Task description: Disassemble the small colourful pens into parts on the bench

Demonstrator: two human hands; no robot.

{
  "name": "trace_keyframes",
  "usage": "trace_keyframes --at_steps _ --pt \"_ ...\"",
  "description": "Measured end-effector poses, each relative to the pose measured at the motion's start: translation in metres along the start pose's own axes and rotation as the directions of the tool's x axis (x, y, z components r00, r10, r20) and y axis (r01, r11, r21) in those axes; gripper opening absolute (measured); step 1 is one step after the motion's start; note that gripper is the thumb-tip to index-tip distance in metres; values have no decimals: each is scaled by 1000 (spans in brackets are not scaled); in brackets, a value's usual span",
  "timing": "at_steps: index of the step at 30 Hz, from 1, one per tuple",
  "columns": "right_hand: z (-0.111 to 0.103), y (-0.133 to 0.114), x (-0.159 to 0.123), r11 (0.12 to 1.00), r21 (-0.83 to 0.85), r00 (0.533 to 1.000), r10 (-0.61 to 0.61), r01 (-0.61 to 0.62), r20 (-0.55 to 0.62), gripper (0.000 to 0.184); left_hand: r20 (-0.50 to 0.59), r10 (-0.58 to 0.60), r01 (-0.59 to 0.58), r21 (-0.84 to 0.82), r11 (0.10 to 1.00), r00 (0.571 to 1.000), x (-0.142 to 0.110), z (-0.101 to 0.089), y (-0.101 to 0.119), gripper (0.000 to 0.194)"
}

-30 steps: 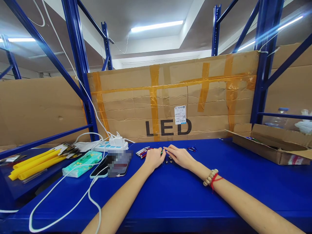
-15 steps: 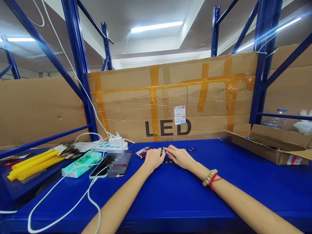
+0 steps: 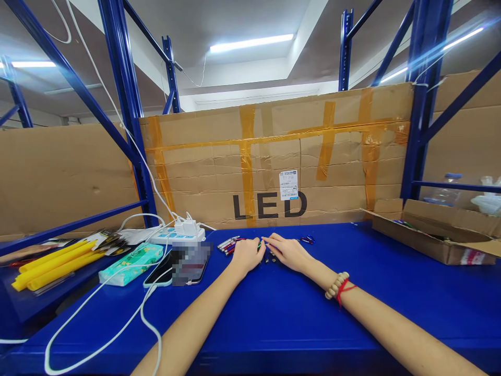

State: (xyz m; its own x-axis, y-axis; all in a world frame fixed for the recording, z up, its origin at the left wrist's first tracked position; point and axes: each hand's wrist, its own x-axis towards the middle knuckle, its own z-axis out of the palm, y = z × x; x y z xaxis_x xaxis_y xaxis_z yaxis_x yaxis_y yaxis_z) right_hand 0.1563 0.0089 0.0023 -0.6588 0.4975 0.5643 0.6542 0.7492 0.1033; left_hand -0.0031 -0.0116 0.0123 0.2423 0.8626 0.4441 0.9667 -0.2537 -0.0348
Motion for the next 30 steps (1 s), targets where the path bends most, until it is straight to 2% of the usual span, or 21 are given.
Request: trace_keyframes --at_steps 22,30 --pt "-1 -1 1 1000 23 1000 6 -6 -29 37 14 -21 21 -16 1000 1000 -1 -3 1 37" --pt "0 0 0 1000 -3 1000 10 -10 -1 37 -2 -10 10 2 1000 1000 -1 -2 1 37"
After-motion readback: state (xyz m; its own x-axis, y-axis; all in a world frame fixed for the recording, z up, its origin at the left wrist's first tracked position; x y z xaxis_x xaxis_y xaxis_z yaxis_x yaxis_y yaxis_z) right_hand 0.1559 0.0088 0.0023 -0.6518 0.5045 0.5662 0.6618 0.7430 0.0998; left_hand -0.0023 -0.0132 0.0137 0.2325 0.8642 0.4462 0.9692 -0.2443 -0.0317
